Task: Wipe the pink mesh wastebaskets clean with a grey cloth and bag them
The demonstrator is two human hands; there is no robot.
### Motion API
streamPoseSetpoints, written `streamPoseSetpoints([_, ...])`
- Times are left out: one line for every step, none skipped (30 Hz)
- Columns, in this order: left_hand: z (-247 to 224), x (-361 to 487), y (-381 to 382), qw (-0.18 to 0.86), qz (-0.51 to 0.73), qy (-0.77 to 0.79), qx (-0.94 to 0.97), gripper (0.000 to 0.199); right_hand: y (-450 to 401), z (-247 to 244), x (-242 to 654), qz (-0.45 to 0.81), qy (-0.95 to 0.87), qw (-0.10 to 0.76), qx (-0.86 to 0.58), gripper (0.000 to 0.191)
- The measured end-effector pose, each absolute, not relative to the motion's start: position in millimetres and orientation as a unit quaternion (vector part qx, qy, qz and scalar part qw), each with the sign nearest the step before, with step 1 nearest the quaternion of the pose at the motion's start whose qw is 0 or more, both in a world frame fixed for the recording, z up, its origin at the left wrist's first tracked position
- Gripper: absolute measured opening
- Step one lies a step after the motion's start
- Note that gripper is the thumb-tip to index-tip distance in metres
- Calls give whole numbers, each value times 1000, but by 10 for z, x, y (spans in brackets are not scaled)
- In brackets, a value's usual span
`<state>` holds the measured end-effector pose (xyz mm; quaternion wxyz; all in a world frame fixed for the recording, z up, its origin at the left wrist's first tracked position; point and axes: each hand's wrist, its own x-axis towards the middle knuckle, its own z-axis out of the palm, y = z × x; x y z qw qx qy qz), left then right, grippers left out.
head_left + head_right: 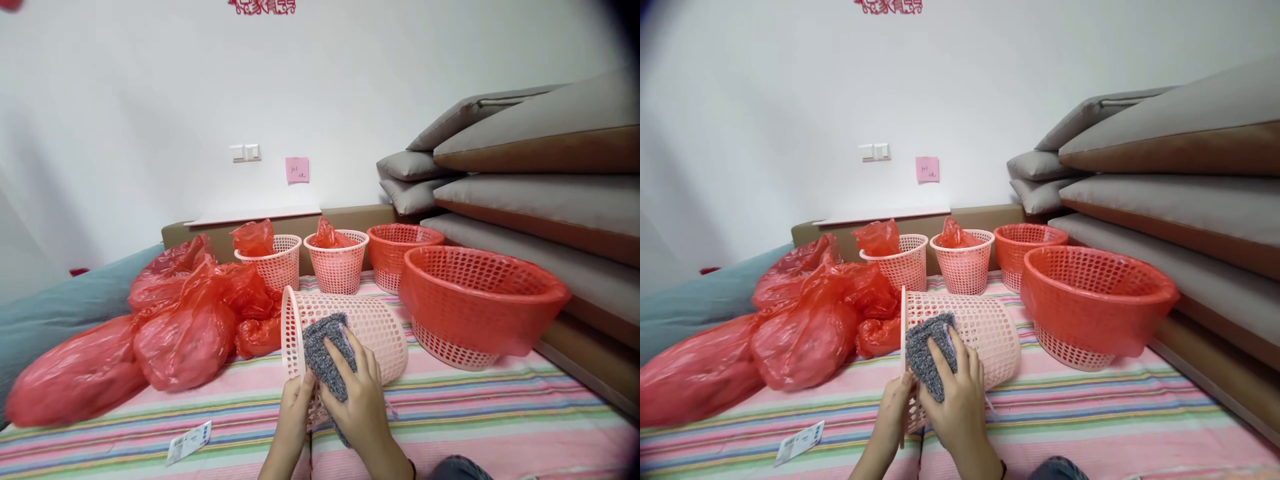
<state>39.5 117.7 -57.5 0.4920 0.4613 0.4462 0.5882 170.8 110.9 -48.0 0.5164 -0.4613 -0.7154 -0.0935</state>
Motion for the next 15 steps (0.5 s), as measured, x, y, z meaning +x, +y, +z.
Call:
streamPoseSetpoints([-533,401,1177,499,581,442,466,60,1109,-481,1725,-96,-714,517,-462,62])
streamPoseSetpoints([-492,409,1180,511,570,443,466,58,1105,-479,1736,-101,-713,517,-462,61])
streamPoseSetpoints([-455,419,1183,527,559,448,458,58,1097,-475,1744,-109,-713,516,-462,61])
streamPoseSetpoints([-425,431,1188,545,548,454,443,60,1089,-470,1748,-120,-713,514,-461,60])
streamPoseSetpoints([-402,444,1191,561,543,459,424,63,1081,-462,1749,-130,-717,510,-457,60])
streamPoseSetpoints([-386,458,1192,571,546,457,409,67,1078,-451,1748,-137,-725,503,-450,59])
streamPoseSetpoints([-375,470,1191,571,558,450,401,70,1080,-437,1744,-138,-736,495,-441,58])
streamPoseSetpoints([-366,481,1188,564,573,438,403,70,1090,-418,1739,-130,-747,488,-432,58])
streamPoseSetpoints([-358,488,1184,555,584,425,412,69,1110,-394,1733,-117,-758,483,-423,57])
streamPoseSetpoints([-348,491,1182,549,588,415,425,67,1141,-363,1729,-100,-767,477,-418,58])
streamPoseSetpoints([-336,490,1182,548,586,409,434,65,1187,-328,1732,-83,-773,471,-417,59])
streamPoseSetpoints([-322,485,1185,553,580,410,435,66,1247,-289,1745,-69,-776,464,-422,61])
streamPoseSetpoints([-308,477,1190,562,572,414,432,67,1322,-251,1774,-56,-776,457,-431,62])
streamPoseSetpoints([-294,467,1195,570,563,417,429,68,1411,-219,1823,-45,-772,451,-445,62])
streamPoseSetpoints([-284,456,1197,575,556,419,429,69,1510,-197,1894,-35,-763,449,-464,61])
